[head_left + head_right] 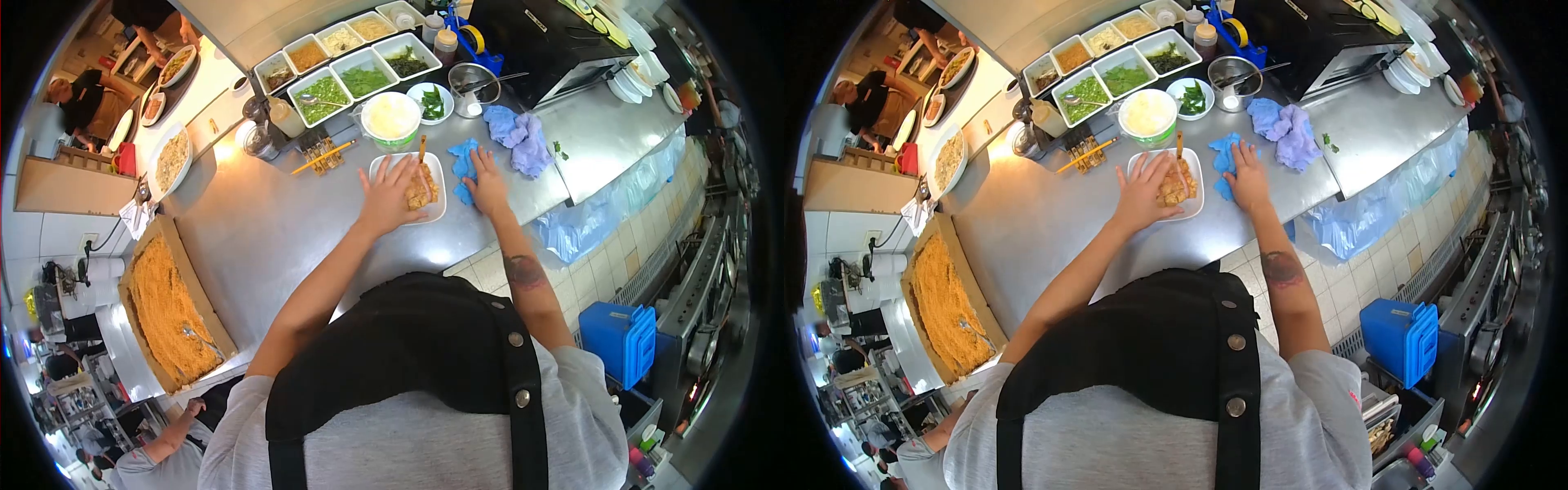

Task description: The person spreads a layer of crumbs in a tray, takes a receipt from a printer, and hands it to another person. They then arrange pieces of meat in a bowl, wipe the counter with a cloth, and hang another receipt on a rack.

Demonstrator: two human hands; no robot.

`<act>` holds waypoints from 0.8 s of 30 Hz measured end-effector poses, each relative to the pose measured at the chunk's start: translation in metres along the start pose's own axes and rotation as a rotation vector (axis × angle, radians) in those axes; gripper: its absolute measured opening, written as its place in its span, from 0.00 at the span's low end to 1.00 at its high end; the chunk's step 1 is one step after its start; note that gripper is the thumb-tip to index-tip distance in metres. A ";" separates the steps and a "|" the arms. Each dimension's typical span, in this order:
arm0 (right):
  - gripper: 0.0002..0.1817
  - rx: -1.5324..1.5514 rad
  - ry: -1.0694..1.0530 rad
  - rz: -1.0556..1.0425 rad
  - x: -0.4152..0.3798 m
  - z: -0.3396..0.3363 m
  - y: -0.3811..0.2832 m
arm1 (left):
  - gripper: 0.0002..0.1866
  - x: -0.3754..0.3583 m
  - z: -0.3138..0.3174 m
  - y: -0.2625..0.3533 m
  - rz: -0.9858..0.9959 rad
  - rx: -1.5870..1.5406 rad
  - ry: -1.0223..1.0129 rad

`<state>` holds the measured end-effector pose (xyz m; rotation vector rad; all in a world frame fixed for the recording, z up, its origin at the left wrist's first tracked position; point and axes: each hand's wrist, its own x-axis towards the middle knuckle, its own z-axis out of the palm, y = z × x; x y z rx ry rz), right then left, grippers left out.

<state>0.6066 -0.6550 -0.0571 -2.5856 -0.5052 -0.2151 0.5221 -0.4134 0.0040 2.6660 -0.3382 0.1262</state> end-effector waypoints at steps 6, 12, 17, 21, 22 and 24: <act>0.31 0.104 -0.094 -0.153 -0.096 -0.001 -0.039 | 0.48 -0.051 -0.017 -0.020 -0.221 -0.162 0.235; 0.23 0.450 -0.464 -0.259 -0.146 -0.067 -0.056 | 0.39 -0.117 0.001 0.003 -0.183 -0.246 0.297; 0.16 0.416 -0.488 -0.101 -0.127 -0.109 -0.062 | 0.36 -0.112 -0.008 0.051 0.153 -0.339 0.161; 0.13 0.484 -0.476 -0.239 -0.110 -0.117 -0.102 | 0.29 -0.106 0.024 0.083 0.202 -0.574 -0.065; 0.12 0.480 -0.513 -0.262 -0.105 -0.118 -0.104 | 0.29 -0.104 0.027 0.084 0.201 -0.569 -0.053; 0.10 0.494 -0.447 -0.357 -0.097 -0.111 -0.089 | 0.20 -0.101 0.029 0.082 0.060 -0.635 -0.155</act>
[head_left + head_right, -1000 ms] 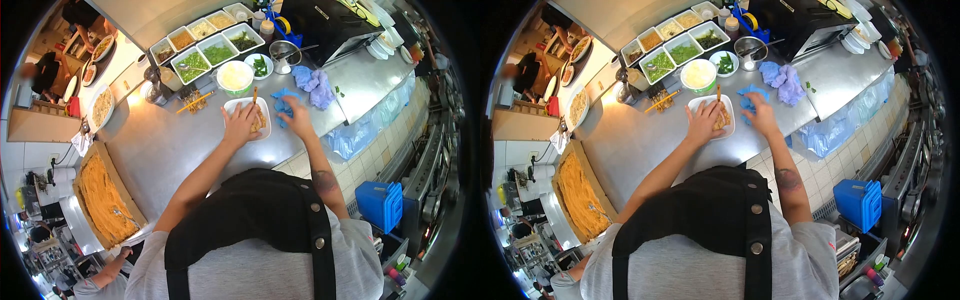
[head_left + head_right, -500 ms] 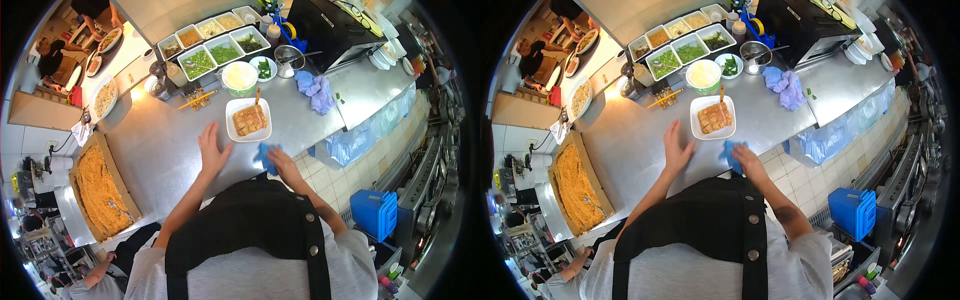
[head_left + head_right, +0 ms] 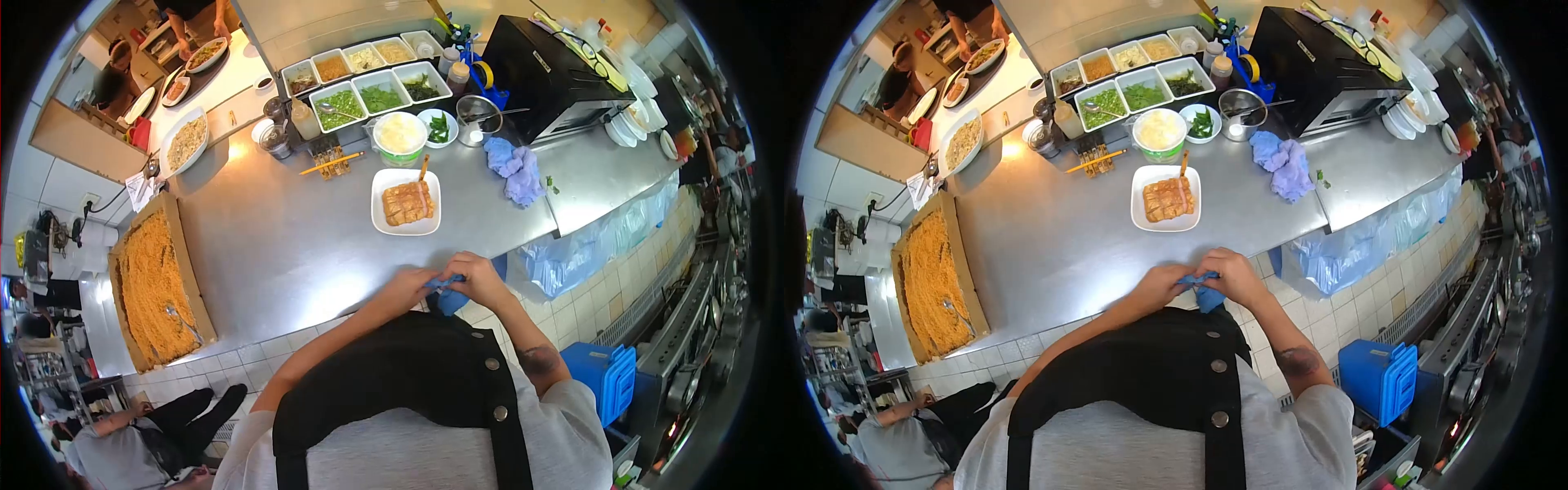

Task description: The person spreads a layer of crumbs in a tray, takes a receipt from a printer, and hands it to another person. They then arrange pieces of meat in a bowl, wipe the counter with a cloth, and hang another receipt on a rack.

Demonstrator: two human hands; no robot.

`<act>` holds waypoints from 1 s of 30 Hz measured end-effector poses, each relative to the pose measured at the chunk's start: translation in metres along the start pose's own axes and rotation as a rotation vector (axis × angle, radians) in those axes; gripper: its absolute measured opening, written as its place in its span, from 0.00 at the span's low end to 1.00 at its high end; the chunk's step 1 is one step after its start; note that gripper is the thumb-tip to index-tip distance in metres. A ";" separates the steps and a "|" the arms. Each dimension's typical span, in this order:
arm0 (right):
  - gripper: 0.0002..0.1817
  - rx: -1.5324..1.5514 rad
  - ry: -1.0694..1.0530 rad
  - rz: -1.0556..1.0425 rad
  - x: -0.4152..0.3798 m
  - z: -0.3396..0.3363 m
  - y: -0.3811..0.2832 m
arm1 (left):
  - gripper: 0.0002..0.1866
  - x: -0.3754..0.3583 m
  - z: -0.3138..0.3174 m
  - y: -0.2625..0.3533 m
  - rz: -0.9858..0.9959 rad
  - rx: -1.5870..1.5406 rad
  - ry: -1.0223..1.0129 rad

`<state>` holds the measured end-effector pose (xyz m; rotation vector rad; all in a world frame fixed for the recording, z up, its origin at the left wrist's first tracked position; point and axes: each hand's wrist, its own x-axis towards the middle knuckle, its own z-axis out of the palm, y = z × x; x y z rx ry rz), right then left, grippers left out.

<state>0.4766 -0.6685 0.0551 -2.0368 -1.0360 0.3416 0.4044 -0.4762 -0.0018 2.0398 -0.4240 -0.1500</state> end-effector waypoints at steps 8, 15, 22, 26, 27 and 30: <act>0.11 0.082 -0.082 0.163 -0.032 -0.066 0.071 | 0.12 0.041 0.042 0.037 -0.110 0.219 0.201; 0.06 0.029 0.017 0.065 -0.083 -0.123 0.136 | 0.15 0.077 0.100 0.060 -0.105 0.349 0.258; 0.04 0.166 0.215 0.136 -0.059 -0.140 0.129 | 0.12 0.093 0.114 0.071 -0.127 0.388 0.426; 0.06 0.268 0.407 0.197 -0.023 -0.138 0.123 | 0.11 0.102 0.102 0.068 -0.131 0.469 0.521; 0.06 0.282 0.381 0.168 -0.015 -0.141 0.119 | 0.10 0.106 0.102 0.067 -0.151 0.481 0.533; 0.09 0.448 0.512 0.036 0.013 -0.151 0.110 | 0.18 0.113 0.100 0.067 -0.255 0.645 0.579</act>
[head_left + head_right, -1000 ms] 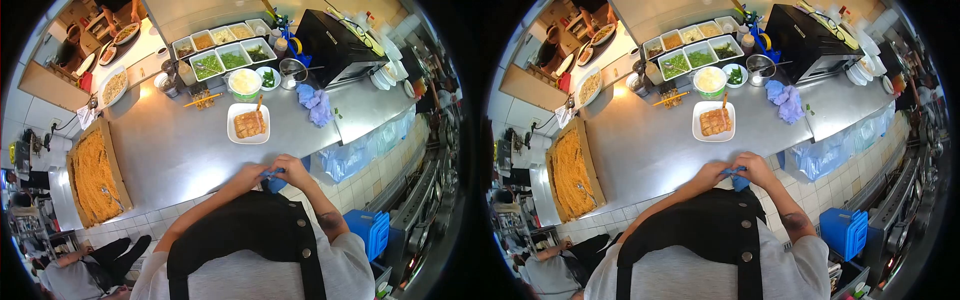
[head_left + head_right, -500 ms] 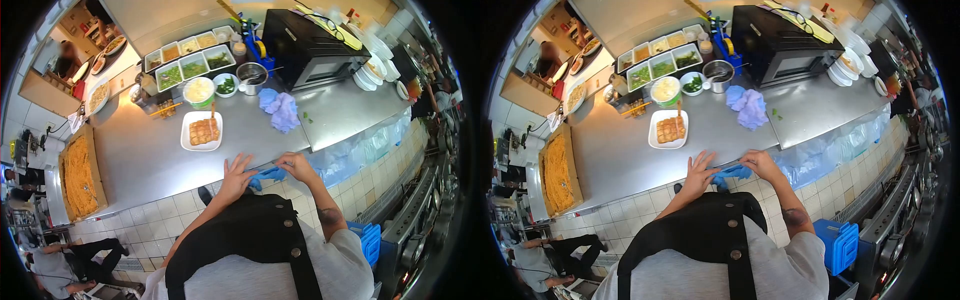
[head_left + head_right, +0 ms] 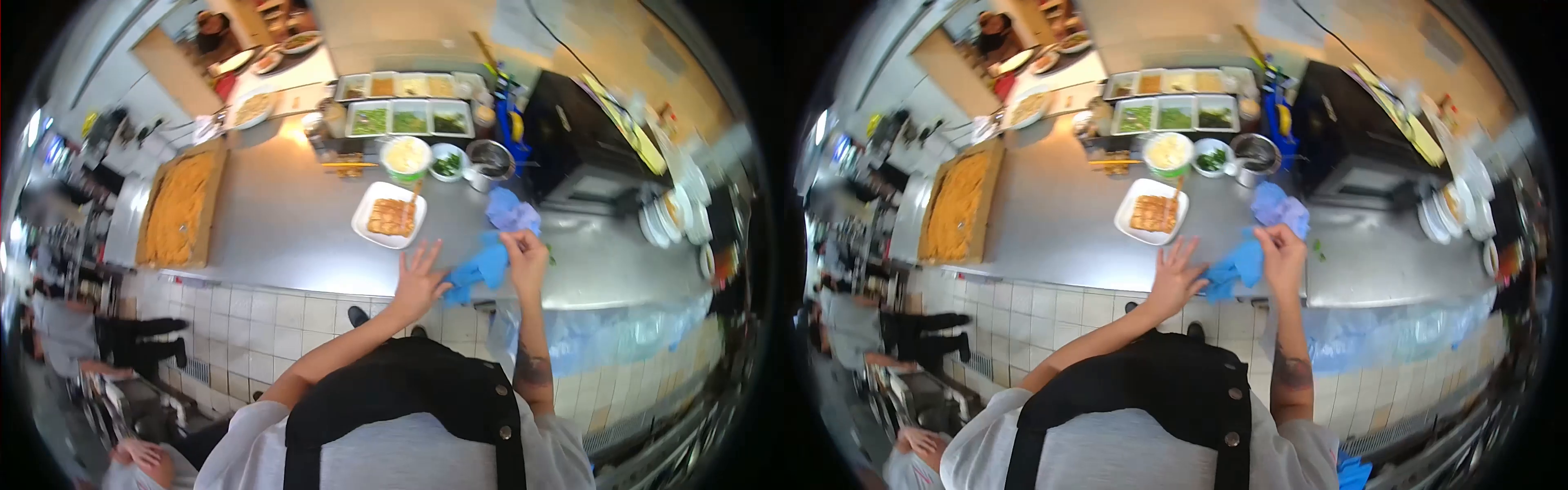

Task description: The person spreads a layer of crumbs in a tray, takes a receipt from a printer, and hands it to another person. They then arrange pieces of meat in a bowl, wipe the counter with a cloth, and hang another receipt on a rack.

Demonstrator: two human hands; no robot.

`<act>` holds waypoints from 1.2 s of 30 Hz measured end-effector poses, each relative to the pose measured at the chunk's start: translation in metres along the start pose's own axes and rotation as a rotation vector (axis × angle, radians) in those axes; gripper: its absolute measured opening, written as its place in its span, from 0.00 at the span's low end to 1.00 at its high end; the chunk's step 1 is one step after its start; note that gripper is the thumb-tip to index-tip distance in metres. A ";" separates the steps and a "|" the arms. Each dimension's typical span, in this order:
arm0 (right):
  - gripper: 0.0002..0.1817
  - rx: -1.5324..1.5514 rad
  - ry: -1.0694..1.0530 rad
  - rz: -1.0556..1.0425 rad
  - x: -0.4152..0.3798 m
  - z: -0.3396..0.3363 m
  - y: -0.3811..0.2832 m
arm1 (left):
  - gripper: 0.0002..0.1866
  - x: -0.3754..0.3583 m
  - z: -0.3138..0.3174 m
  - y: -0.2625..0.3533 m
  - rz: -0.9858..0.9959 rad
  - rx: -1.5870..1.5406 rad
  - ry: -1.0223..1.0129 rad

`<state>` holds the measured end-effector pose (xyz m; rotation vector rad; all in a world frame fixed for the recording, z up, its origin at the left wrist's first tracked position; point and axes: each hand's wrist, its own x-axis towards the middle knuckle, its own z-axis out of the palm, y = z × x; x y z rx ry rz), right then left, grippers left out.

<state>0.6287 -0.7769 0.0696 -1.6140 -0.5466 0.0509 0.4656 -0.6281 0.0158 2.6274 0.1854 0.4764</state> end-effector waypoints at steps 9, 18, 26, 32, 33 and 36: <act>0.14 -0.650 -0.520 -0.214 -0.052 0.056 0.079 | 0.32 -0.080 -0.030 -0.041 -0.288 0.007 -0.152; 0.11 -0.792 -0.217 -0.123 0.071 0.111 0.146 | 0.14 -0.222 -0.027 -0.087 -0.685 -0.150 0.197; 0.10 -0.753 -0.292 -0.235 -0.027 0.110 0.117 | 0.21 -0.406 0.040 -0.144 -1.544 -0.392 -0.069; 0.12 -0.673 -0.544 -0.006 -0.126 0.138 0.062 | 0.23 -0.449 -0.006 -0.208 -1.364 -0.299 -0.609; 0.12 -0.676 -0.524 0.002 -0.127 0.152 0.057 | 0.23 -0.452 -0.009 -0.229 -1.289 -0.281 -0.596; 0.14 -0.364 -0.621 0.247 -0.118 0.205 0.043 | 0.21 -0.442 -0.048 -0.278 -1.104 -0.201 -0.539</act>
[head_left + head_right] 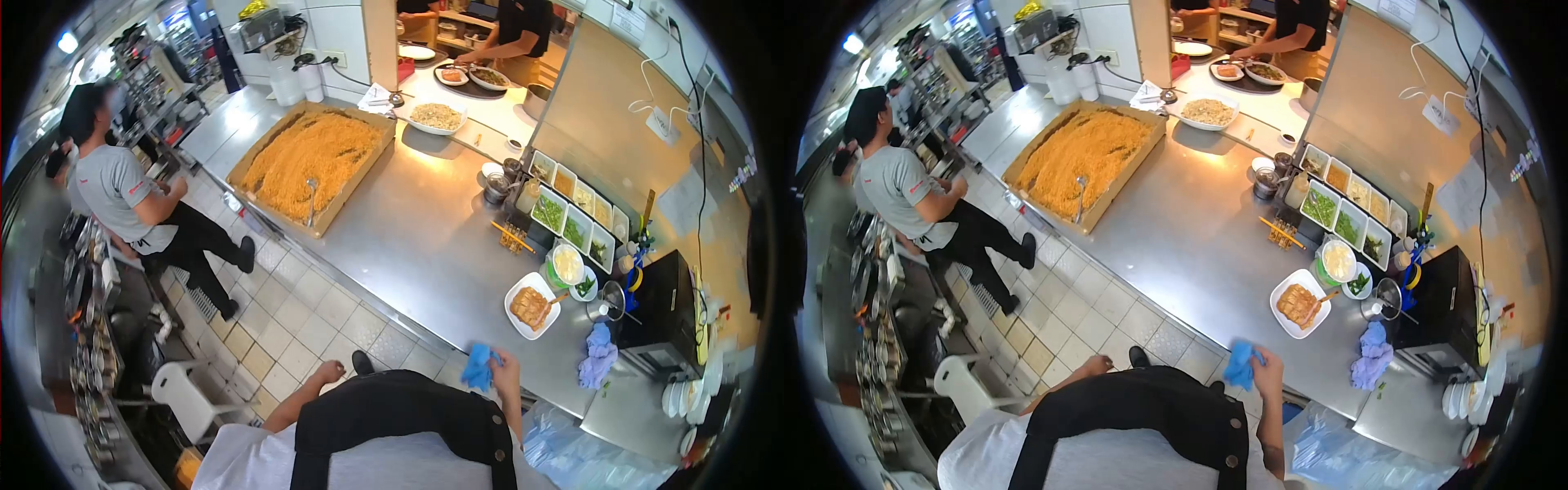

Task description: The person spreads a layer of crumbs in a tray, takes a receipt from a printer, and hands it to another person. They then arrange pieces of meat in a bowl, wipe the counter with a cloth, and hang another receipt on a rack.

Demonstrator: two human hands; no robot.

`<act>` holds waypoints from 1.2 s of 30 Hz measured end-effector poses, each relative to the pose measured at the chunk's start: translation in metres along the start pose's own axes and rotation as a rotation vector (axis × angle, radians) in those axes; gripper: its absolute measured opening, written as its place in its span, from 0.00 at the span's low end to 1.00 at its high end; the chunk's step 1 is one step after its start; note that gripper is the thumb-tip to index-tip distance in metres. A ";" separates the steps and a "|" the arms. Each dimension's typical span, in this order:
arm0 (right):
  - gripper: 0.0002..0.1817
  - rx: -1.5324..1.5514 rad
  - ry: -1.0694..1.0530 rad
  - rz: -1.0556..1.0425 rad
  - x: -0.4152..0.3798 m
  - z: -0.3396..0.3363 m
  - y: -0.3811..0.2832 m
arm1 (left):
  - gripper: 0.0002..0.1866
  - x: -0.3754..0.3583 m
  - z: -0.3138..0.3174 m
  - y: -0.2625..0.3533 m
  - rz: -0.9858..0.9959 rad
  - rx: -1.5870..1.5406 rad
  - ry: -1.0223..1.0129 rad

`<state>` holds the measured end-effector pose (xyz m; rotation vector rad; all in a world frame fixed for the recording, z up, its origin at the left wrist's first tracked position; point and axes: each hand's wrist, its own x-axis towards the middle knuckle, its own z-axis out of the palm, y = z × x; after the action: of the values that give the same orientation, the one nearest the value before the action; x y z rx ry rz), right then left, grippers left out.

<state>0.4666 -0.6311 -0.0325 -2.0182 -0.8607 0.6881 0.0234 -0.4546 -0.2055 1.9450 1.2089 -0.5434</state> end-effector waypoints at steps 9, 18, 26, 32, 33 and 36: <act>0.25 -0.400 0.411 -0.125 0.101 0.110 -0.070 | 0.19 0.007 -0.104 -0.076 -0.069 -0.342 0.351; 0.28 -0.900 0.504 0.031 0.262 0.175 -0.122 | 0.16 -0.024 -0.087 -0.163 -0.363 -0.171 0.158; 0.17 -1.268 0.557 0.199 0.427 0.209 -0.166 | 0.16 0.000 -0.163 -0.142 -0.335 -0.425 0.252; 0.18 -1.222 0.551 0.259 0.511 0.217 -0.185 | 0.16 0.029 -0.199 -0.132 -0.286 -0.617 0.289; 0.17 -1.240 0.557 0.201 0.522 0.220 -0.186 | 0.17 0.030 -0.224 -0.111 -0.282 -0.670 0.316; 0.12 -1.220 0.565 0.143 0.543 0.222 -0.190 | 0.17 0.043 -0.257 -0.092 -0.295 -0.633 0.337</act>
<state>0.5817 -0.0263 -0.0732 -3.1076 -0.8527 -0.5307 -0.0486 -0.2046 -0.1130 1.3521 1.6515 0.0464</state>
